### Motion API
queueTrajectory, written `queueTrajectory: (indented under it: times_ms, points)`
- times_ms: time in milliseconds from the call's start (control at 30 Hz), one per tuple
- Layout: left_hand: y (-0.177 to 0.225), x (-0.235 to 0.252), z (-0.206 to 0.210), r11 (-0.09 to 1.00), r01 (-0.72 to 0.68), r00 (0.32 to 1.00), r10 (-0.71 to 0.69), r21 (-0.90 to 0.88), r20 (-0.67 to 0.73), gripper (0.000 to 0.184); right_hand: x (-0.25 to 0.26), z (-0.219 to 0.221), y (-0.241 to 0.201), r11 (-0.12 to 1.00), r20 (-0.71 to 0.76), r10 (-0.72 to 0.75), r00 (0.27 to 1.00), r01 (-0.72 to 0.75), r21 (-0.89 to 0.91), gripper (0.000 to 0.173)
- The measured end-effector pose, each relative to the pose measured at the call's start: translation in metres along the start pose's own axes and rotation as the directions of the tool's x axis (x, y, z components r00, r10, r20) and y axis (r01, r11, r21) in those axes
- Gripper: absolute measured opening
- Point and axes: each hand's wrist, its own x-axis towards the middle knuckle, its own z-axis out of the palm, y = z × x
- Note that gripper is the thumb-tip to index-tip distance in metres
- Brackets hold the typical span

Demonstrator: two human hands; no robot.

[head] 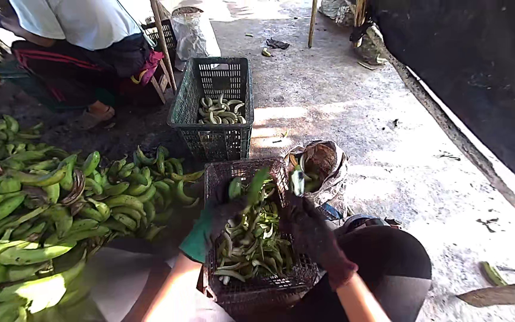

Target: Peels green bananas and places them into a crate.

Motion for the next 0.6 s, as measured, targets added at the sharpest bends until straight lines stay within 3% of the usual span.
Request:
queueTrajectory:
  times_ms: [100, 200, 233, 300, 367, 400, 433, 467, 500, 533, 567, 600]
  points:
    - [-0.013, 0.005, -0.003, 0.982, -0.02, 0.97, 0.064, 0.189, -0.233, 0.047, -0.021, 0.023, 0.035, 0.978, 0.043, 0.037, 0.998, -0.027, -0.206, 0.035]
    - [-0.019, -0.004, -0.004, 0.968, -0.088, 0.96, 0.146, 0.236, -0.238, 0.044, -0.026, 0.036, 0.031, 0.872, 0.001, 0.06, 0.998, -0.052, -0.486, 0.032]
    - [-0.017, -0.01, -0.005, 0.966, -0.105, 0.962, 0.158, 0.235, -0.222, 0.046, -0.026, 0.04, 0.023, 0.852, -0.018, 0.0, 1.0, -0.009, -0.524, 0.033]
    - [-0.013, -0.019, -0.007, 0.957, -0.168, 0.962, 0.211, 0.235, -0.173, 0.051, -0.028, 0.048, 0.008, 0.836, -0.065, -0.274, 0.959, 0.204, -0.51, 0.035]
    - [-0.014, -0.025, -0.007, 0.94, -0.25, 0.947, 0.287, 0.233, -0.143, 0.053, -0.029, 0.058, -0.006, 0.805, -0.153, -0.546, 0.824, 0.465, -0.367, 0.037]
    - [-0.016, -0.027, -0.007, 0.93, -0.276, 0.939, 0.314, 0.241, -0.138, 0.053, -0.03, 0.062, -0.013, 0.781, -0.194, -0.615, 0.764, 0.557, -0.281, 0.039]
    - [-0.017, -0.028, -0.007, 0.921, -0.297, 0.931, 0.338, 0.252, -0.14, 0.053, -0.033, 0.064, -0.019, 0.778, -0.211, -0.627, 0.75, 0.589, -0.218, 0.038]
    - [-0.018, -0.029, -0.006, 0.908, -0.317, 0.92, 0.364, 0.273, -0.143, 0.052, -0.036, 0.064, -0.02, 0.81, -0.194, -0.583, 0.789, 0.543, -0.223, 0.035]
    - [-0.018, -0.032, -0.005, 0.894, -0.329, 0.912, 0.384, 0.305, -0.143, 0.051, -0.038, 0.063, -0.014, 0.869, -0.135, -0.444, 0.886, 0.388, -0.308, 0.033]
    - [-0.02, -0.037, -0.002, 0.883, -0.331, 0.907, 0.395, 0.334, -0.145, 0.049, -0.041, 0.059, -0.003, 0.897, -0.017, -0.157, 0.988, 0.135, -0.422, 0.034]
    - [-0.023, -0.045, 0.0, 0.879, -0.327, 0.907, 0.395, 0.347, -0.146, 0.05, -0.045, 0.055, 0.016, 0.867, 0.113, 0.109, 0.988, -0.039, -0.497, 0.035]
    - [-0.021, -0.047, 0.001, 0.884, -0.318, 0.907, 0.388, 0.342, -0.16, 0.052, -0.047, 0.055, 0.034, 0.859, 0.188, 0.227, 0.956, -0.106, -0.5, 0.034]
